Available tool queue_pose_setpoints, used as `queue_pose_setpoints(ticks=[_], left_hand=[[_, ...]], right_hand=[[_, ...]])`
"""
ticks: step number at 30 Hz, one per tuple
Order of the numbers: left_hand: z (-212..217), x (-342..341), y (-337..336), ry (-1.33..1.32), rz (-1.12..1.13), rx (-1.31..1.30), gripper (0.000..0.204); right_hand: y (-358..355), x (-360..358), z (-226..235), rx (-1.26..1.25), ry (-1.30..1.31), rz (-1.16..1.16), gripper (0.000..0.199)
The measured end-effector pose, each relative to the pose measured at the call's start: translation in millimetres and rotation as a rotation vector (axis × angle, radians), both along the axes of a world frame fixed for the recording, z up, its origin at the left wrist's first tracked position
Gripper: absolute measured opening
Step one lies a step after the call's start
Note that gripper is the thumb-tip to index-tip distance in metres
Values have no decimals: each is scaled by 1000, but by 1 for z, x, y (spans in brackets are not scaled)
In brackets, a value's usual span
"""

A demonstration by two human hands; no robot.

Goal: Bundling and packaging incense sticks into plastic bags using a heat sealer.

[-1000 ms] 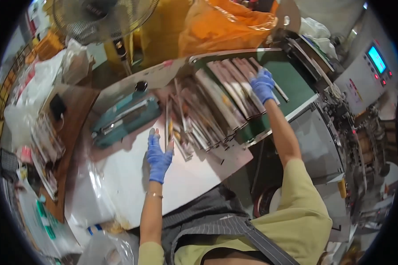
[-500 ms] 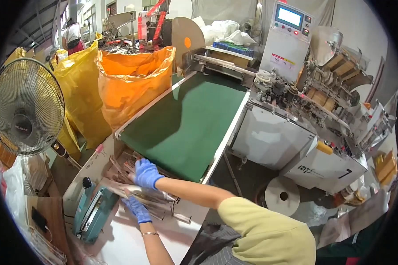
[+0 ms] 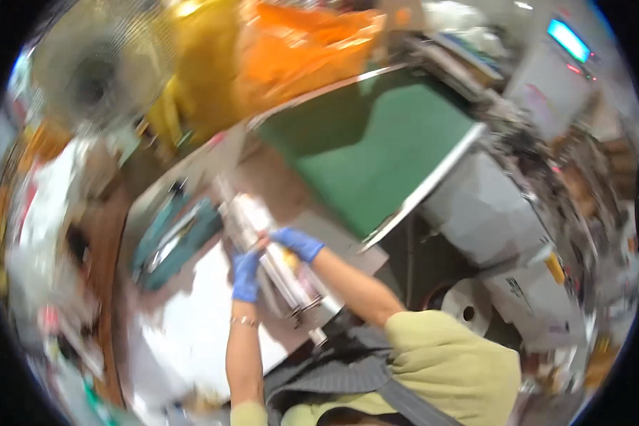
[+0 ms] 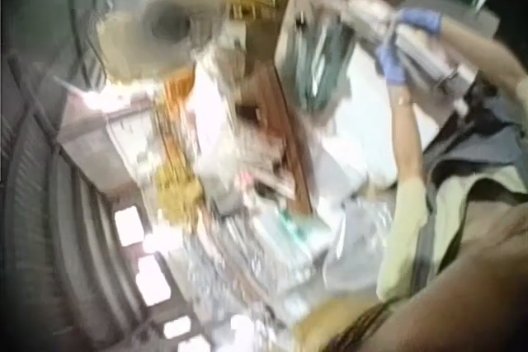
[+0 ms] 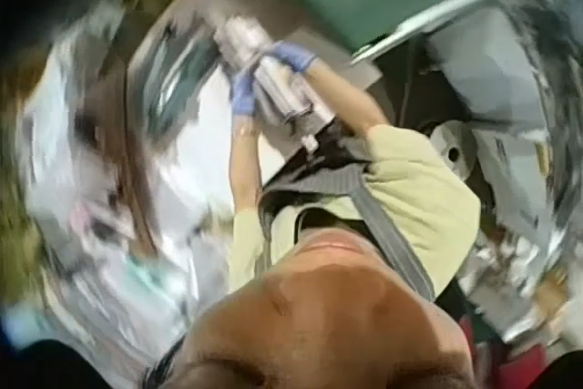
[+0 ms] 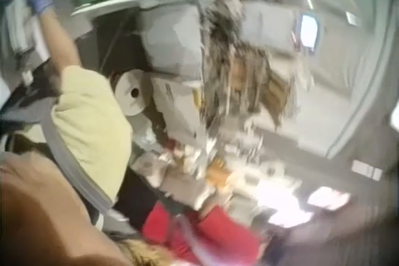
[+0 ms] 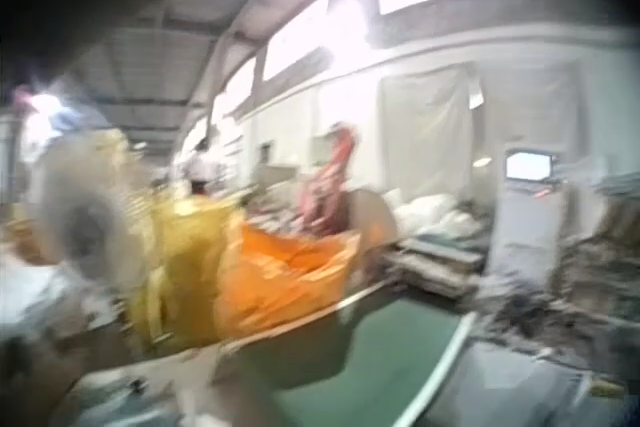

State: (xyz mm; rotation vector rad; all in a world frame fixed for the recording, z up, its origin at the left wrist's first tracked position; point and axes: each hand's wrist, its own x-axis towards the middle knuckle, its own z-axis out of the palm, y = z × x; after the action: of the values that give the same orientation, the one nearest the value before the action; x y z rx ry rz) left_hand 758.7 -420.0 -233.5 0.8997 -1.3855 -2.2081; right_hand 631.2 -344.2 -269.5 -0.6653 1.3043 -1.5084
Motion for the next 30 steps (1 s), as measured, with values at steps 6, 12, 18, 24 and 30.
queue_pose_setpoints(ticks=[6, 12, 18, 24, 30], left_hand=[[66, 45, -6, 218, 33, -359, 101], [97, 104, -13, 215, -109, -741, 137], [104, 109, 23, 542, -127, -482, 141], [108, 114, 29, 452, -147, -500, 120], [100, 162, 41, 361, -148, 168, 61]], right_hand=[[20, 44, 111, -203, -51, 24, 52], [29, 66, 144, -588, 427, 55, 87], [46, 95, 155, -544, 295, 157, 128], [27, 93, 177, -802, 617, 139, 73], [16, 136, 200, -94, 173, 335, 48]])
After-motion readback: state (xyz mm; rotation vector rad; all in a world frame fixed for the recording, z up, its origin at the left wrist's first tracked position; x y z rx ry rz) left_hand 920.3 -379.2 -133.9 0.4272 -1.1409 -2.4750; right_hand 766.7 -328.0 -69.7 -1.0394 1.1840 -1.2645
